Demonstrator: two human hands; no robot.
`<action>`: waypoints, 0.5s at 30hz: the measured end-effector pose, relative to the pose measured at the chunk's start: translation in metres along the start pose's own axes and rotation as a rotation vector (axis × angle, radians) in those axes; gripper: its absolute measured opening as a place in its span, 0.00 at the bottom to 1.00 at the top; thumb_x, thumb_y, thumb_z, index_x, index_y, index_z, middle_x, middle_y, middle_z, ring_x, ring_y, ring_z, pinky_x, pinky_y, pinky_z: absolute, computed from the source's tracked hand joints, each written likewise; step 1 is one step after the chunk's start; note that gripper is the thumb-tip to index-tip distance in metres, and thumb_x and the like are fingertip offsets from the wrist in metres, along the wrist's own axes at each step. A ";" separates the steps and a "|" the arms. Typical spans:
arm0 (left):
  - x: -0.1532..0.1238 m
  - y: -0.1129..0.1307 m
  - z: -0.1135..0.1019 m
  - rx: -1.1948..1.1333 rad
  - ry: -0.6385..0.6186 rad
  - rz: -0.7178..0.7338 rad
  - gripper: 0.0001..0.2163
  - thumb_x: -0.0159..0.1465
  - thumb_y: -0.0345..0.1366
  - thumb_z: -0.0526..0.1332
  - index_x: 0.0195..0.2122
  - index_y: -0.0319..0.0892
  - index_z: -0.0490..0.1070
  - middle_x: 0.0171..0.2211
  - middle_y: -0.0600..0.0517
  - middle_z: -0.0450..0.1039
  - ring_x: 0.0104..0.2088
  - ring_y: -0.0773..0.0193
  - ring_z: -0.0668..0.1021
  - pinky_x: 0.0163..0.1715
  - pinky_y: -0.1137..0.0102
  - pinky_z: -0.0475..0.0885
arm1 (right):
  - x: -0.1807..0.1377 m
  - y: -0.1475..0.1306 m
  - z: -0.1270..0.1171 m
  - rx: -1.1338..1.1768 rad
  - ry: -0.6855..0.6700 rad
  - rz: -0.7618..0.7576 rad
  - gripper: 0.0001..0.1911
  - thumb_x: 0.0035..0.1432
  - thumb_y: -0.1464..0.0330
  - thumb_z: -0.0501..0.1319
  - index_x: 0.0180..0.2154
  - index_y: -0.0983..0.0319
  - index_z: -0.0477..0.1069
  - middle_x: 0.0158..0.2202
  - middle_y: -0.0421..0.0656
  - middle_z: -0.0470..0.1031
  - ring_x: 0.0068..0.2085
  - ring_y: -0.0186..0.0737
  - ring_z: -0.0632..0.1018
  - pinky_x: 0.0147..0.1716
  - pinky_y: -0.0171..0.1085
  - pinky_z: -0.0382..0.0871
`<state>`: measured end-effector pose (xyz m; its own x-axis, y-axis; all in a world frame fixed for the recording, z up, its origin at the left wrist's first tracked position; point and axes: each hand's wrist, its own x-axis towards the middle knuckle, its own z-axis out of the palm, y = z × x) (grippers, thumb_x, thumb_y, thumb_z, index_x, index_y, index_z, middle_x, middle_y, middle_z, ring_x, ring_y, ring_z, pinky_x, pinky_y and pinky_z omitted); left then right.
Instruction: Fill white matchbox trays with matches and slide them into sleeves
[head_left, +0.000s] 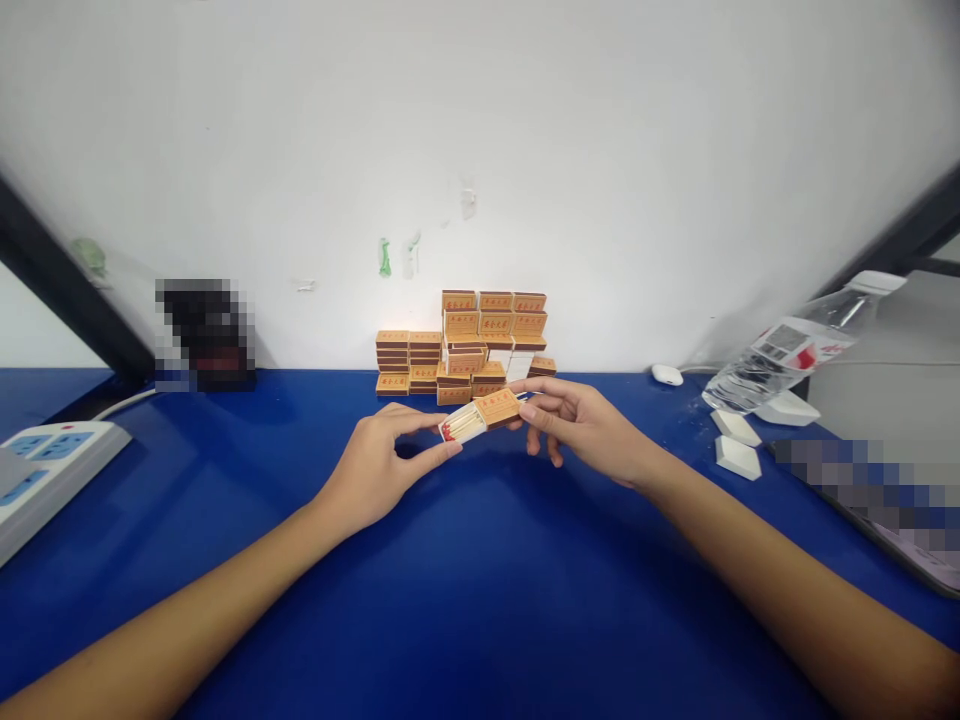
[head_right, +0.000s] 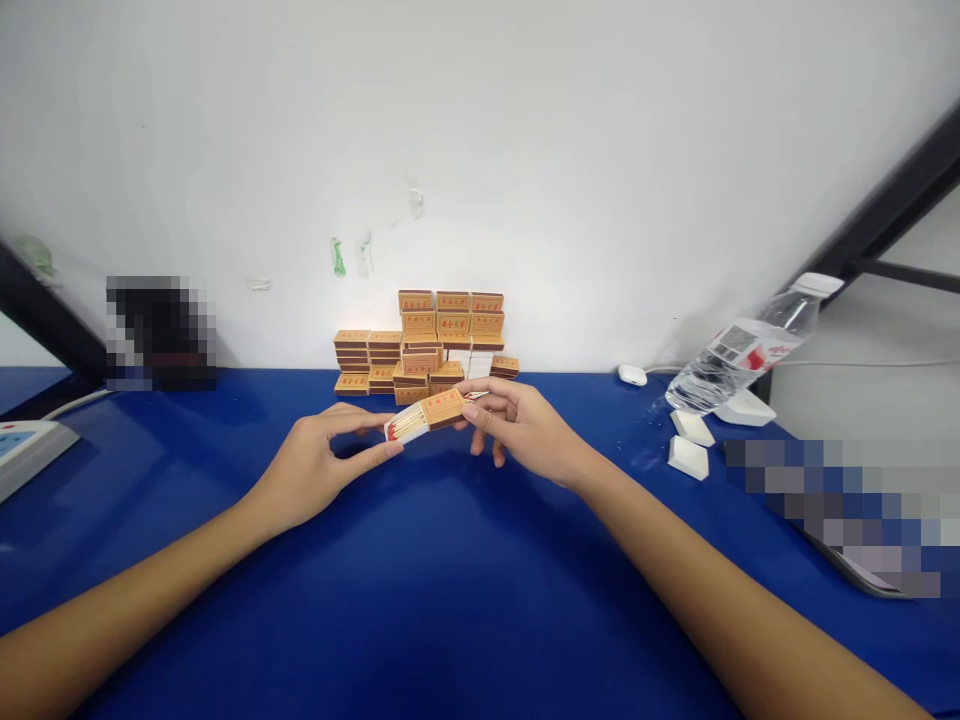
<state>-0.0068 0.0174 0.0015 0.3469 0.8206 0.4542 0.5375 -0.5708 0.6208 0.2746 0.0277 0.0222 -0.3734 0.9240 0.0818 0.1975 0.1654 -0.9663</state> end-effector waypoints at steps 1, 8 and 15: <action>0.000 0.000 0.000 -0.003 0.000 -0.001 0.13 0.66 0.42 0.71 0.51 0.51 0.82 0.47 0.52 0.84 0.46 0.54 0.82 0.48 0.57 0.79 | 0.000 0.001 0.000 -0.004 0.001 -0.011 0.29 0.63 0.52 0.67 0.59 0.61 0.71 0.39 0.47 0.82 0.29 0.37 0.80 0.21 0.33 0.72; 0.001 0.002 -0.001 -0.001 0.005 0.009 0.12 0.65 0.42 0.71 0.50 0.54 0.82 0.46 0.54 0.84 0.46 0.56 0.82 0.47 0.59 0.79 | 0.000 0.000 -0.001 0.025 0.010 -0.014 0.27 0.64 0.53 0.67 0.58 0.60 0.71 0.39 0.46 0.82 0.29 0.36 0.79 0.21 0.33 0.72; 0.001 0.001 0.000 -0.037 0.067 -0.046 0.14 0.65 0.44 0.71 0.50 0.51 0.83 0.45 0.52 0.84 0.45 0.56 0.82 0.45 0.60 0.78 | 0.000 0.000 0.003 0.066 -0.005 0.016 0.26 0.64 0.52 0.67 0.55 0.61 0.71 0.40 0.47 0.81 0.31 0.37 0.79 0.21 0.33 0.72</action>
<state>-0.0060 0.0173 0.0027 0.2700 0.8429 0.4655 0.5228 -0.5343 0.6642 0.2719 0.0269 0.0210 -0.3753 0.9246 0.0648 0.1436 0.1271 -0.9814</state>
